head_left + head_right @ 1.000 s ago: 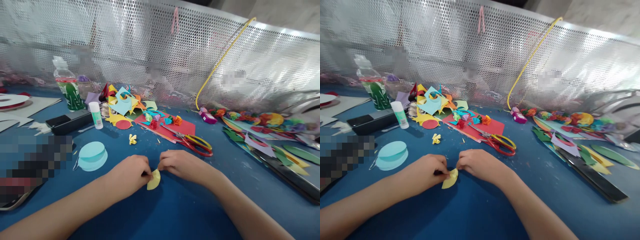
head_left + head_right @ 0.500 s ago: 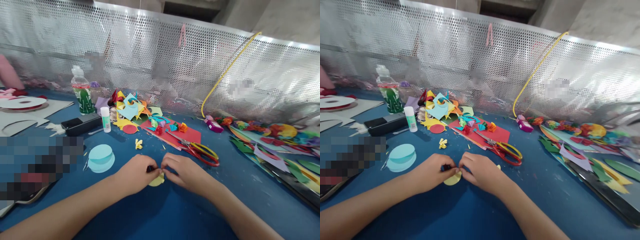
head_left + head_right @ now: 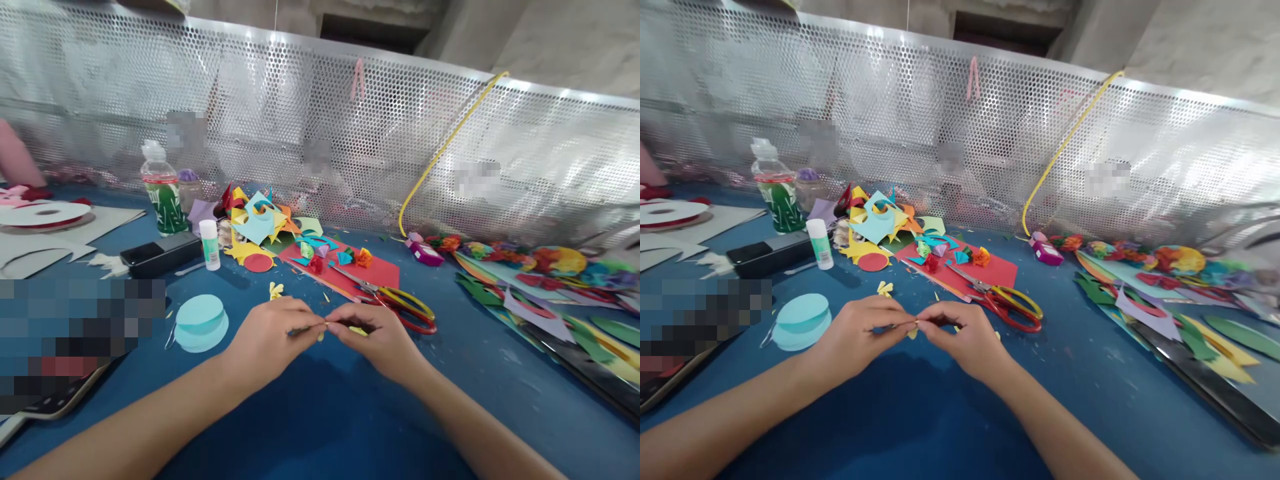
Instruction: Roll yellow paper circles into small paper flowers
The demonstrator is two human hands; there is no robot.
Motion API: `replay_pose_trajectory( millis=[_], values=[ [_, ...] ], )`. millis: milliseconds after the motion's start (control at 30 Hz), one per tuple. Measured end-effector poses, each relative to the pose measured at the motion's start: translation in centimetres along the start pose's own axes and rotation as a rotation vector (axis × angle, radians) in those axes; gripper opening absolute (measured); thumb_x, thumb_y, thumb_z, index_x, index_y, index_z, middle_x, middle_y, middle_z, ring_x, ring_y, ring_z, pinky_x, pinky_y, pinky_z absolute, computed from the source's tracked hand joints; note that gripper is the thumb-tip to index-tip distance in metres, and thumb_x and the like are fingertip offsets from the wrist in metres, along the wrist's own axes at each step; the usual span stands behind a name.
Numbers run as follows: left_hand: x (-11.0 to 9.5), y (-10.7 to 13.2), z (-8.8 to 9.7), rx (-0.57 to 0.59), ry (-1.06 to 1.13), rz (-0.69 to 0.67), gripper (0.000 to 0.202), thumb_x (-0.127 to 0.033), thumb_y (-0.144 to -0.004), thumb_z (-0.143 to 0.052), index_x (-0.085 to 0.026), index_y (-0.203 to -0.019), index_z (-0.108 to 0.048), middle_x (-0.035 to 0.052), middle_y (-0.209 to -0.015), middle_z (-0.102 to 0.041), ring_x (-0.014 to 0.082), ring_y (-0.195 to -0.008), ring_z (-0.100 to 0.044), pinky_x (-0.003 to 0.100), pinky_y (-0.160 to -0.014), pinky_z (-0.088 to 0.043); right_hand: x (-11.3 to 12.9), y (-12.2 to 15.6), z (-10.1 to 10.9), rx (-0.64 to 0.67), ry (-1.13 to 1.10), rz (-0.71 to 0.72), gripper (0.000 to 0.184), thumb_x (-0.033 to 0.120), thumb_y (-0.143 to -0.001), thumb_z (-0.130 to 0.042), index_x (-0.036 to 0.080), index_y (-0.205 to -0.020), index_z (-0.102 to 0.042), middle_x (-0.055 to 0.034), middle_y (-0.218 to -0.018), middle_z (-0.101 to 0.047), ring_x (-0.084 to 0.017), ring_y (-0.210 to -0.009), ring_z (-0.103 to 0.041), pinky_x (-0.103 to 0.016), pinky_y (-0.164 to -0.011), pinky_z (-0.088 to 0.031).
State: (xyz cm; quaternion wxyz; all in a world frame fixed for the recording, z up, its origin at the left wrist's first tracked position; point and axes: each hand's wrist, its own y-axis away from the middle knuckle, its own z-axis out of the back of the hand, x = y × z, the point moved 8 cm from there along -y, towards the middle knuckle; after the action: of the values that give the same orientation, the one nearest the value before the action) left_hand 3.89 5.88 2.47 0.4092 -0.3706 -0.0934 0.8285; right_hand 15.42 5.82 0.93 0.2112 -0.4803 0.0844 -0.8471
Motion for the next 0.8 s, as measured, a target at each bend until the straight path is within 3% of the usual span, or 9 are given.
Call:
replay_pose_trajectory(
  millis=[233,533,667,800],
  values=[
    [-0.4,0.1,0.1,-0.018,-0.048,-0.058,0.022,-0.027,-0.084,-0.047,-0.021,-0.081,-0.068,0.0009,-0.078,-0.066,0.0119,-0.072,-0.055,0.023,-0.065,-0.041,0.4,0.1,0.3,-0.016,0.019,0.045,0.01,0.025,-0.076,-0.058,0.021,-0.078,-0.067,-0.0004,-0.074,-0.069,-0.013,-0.067,-0.063,-0.023,-0.064,-0.051],
    [-1.7,0.4,0.3,-0.044,-0.007,-0.184,0.022,-0.022,-0.084,-0.047,-0.017,-0.078,-0.068,0.0033,-0.073,-0.065,0.0113,-0.065,-0.054,0.023,-0.062,-0.041,1.2,0.5,0.4,-0.033,-0.002,0.04,0.009,0.024,-0.073,-0.06,0.021,-0.071,-0.068,0.0002,-0.066,-0.069,-0.013,-0.06,-0.063,-0.022,-0.057,-0.05],
    [-1.5,0.4,1.0,-0.122,0.133,-0.076,0.021,-0.022,-0.083,-0.048,-0.017,-0.077,-0.067,0.0027,-0.071,-0.065,0.0098,-0.064,-0.055,0.02,-0.061,-0.042,0.9,0.7,0.5,-0.104,-0.105,0.004,0.009,0.025,-0.073,-0.06,0.019,-0.075,-0.066,-0.0011,-0.07,-0.068,-0.013,-0.062,-0.062,-0.023,-0.058,-0.05],
    [-0.7,0.4,1.3,-0.174,0.234,0.051,0.019,-0.025,-0.082,-0.049,-0.016,-0.08,-0.067,0.0038,-0.077,-0.065,0.0109,-0.068,-0.057,0.019,-0.059,-0.044,0.3,0.5,0.0,-0.081,-0.117,-0.044,0.012,0.028,-0.076,-0.057,0.018,-0.077,-0.064,-0.0012,-0.069,-0.065,-0.013,-0.061,-0.06,-0.022,-0.056,-0.05]
  ],
)
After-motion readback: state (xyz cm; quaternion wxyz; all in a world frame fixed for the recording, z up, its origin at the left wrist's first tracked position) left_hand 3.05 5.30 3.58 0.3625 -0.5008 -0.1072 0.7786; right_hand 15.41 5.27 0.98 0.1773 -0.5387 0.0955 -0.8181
